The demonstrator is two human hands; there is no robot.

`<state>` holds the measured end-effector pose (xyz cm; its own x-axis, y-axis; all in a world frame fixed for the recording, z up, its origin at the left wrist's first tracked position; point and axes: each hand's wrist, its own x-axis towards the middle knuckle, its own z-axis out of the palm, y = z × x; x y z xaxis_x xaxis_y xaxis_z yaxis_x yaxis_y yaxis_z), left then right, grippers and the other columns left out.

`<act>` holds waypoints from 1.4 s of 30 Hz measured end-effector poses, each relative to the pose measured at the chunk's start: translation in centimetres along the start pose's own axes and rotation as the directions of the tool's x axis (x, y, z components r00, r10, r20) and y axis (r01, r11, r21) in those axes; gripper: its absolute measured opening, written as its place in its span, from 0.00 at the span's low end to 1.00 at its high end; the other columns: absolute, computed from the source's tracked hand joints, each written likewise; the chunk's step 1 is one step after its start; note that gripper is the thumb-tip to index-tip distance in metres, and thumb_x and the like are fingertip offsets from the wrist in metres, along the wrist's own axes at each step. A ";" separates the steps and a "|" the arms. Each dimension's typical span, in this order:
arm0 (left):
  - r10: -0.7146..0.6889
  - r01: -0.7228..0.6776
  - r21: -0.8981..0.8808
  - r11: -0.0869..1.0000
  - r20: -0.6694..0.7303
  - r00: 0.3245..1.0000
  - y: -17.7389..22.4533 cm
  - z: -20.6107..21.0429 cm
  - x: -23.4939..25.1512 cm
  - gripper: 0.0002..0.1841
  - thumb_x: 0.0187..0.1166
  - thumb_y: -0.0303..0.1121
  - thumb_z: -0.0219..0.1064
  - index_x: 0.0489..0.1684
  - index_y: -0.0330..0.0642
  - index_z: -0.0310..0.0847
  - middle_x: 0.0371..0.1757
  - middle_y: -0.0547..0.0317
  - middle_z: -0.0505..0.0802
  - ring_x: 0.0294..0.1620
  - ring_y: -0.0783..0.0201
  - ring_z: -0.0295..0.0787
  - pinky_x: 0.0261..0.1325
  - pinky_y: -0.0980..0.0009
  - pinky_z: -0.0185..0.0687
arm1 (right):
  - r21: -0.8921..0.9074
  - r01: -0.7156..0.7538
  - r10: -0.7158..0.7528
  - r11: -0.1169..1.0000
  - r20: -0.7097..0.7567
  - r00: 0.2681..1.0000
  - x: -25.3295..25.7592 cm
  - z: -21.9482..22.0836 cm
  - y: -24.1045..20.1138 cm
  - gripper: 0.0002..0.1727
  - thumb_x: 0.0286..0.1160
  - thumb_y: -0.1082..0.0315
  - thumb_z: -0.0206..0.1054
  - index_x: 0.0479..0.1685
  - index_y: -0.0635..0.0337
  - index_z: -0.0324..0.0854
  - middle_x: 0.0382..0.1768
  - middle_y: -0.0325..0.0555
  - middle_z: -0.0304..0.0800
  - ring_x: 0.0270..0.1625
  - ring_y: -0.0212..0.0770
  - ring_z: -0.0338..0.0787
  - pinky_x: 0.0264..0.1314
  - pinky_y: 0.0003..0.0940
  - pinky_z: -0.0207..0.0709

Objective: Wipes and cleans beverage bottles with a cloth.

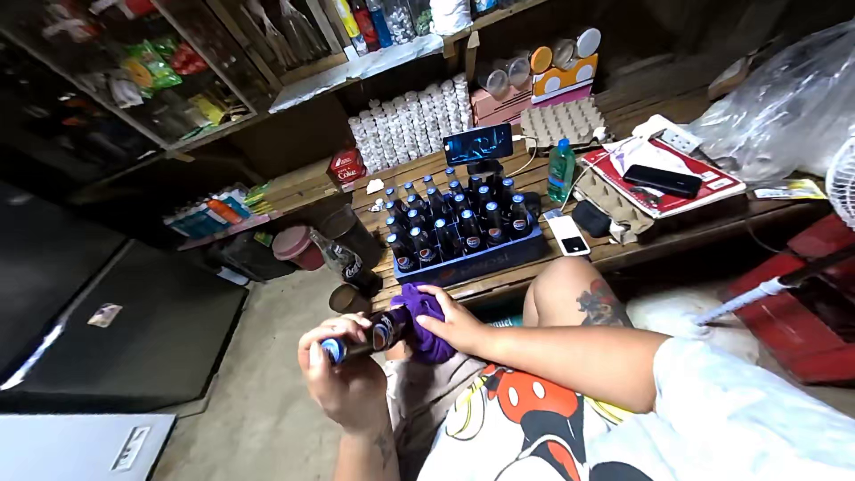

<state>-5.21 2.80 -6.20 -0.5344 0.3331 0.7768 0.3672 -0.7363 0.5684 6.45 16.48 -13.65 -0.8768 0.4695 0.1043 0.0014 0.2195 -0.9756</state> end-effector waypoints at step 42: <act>0.030 0.013 -0.204 0.979 0.207 0.978 -1.1 -2.4 -0.5 0.20 0.87 0.54 0.55 0.36 0.54 0.89 0.25 0.69 0.91 0.31 0.68 0.90 0.52 0.69 0.88 | -0.013 0.538 -0.533 0.843 -0.155 0.832 -2.0 1.6 -2.7 0.25 0.58 0.61 0.85 0.55 0.63 0.88 0.64 0.66 0.82 0.71 0.44 0.80 0.77 0.35 0.73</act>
<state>-7.17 2.05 -7.82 -0.3544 0.4255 0.8327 0.1975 -0.8363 0.5114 7.42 13.64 -11.57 -0.6553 0.4059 0.6370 -0.4645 0.4485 -0.7636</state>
